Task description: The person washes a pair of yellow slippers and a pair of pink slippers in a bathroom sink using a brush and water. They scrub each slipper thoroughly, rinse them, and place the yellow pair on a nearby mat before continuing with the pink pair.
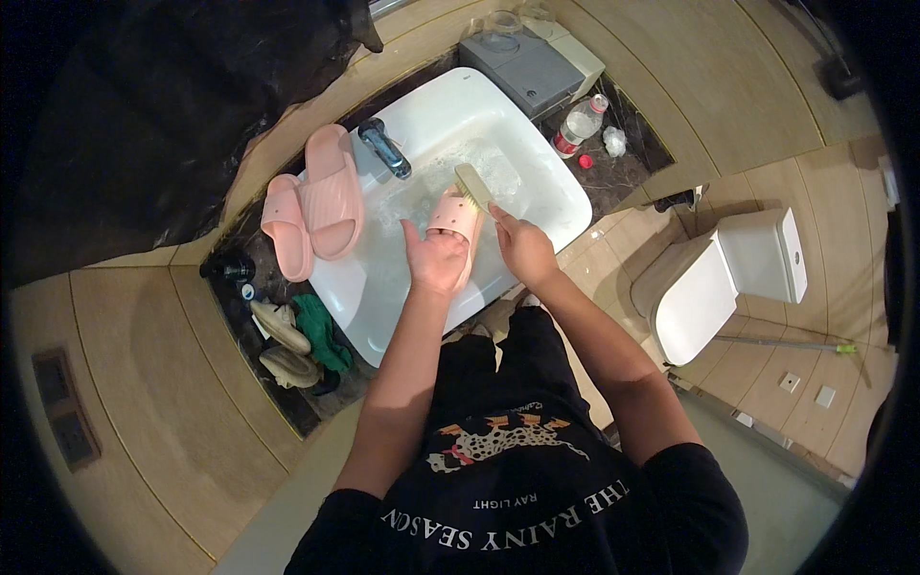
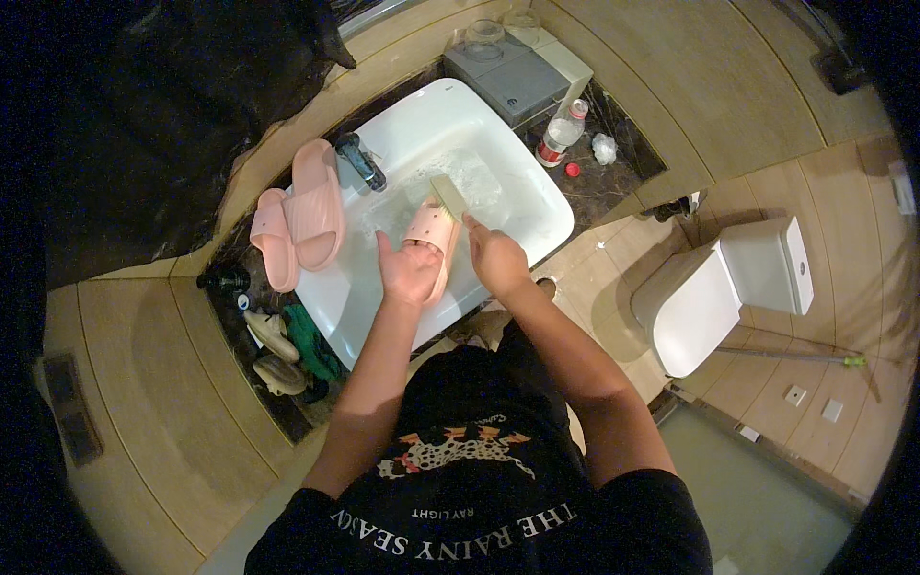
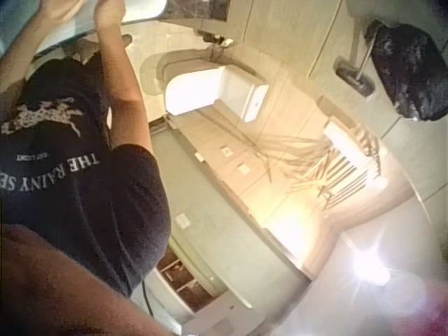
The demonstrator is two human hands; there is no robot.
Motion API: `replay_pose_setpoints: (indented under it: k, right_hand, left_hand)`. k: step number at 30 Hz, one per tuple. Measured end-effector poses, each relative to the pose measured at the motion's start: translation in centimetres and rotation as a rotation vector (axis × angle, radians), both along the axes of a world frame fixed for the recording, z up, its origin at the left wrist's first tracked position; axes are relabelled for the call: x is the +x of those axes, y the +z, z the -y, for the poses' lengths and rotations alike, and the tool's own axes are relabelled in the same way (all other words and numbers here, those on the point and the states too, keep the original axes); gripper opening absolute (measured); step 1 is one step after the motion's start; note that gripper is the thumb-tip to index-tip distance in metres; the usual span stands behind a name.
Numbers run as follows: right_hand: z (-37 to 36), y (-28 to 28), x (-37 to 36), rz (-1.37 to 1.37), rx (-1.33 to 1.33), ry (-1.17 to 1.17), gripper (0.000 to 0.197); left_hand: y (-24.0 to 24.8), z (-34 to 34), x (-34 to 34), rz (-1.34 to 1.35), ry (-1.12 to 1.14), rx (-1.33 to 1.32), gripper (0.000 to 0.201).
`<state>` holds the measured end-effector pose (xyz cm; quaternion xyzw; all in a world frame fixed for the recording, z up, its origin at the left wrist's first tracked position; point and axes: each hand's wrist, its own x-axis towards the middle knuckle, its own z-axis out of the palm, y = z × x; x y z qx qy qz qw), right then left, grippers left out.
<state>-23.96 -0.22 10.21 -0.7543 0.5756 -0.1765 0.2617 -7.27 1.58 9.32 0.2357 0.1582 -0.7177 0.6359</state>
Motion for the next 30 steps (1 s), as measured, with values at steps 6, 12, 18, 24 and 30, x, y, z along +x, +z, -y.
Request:
replay_pose_setpoints:
  k: [6,12,18,24,30]
  right_hand:
    - [-4.8,3.0,1.7,-0.131,0.044,0.252,0.042]
    - [0.2,2.2,-0.1,-0.069,-0.045,0.066,0.039]
    - [-2.6,3.8,0.6,-0.034,0.010,0.228,0.037]
    - [1.1,2.6,-1.3,-0.080,0.101,0.155,0.039]
    - [-0.5,3.2,0.3,-0.072,0.021,0.236,0.036]
  left_hand:
    - [-0.6,0.1,0.4,0.108,-0.016,0.010,0.084]
    - [-1.2,0.2,-1.2,0.381,-0.157,-0.145,0.082]
    - [-2.5,0.0,-0.6,0.535,-0.186,0.011,0.087]
    - [-4.4,-1.5,-1.8,0.729,-0.300,-0.055,0.092]
    - [-5.6,-2.3,-1.8,1.015,-0.306,-0.061,0.069]
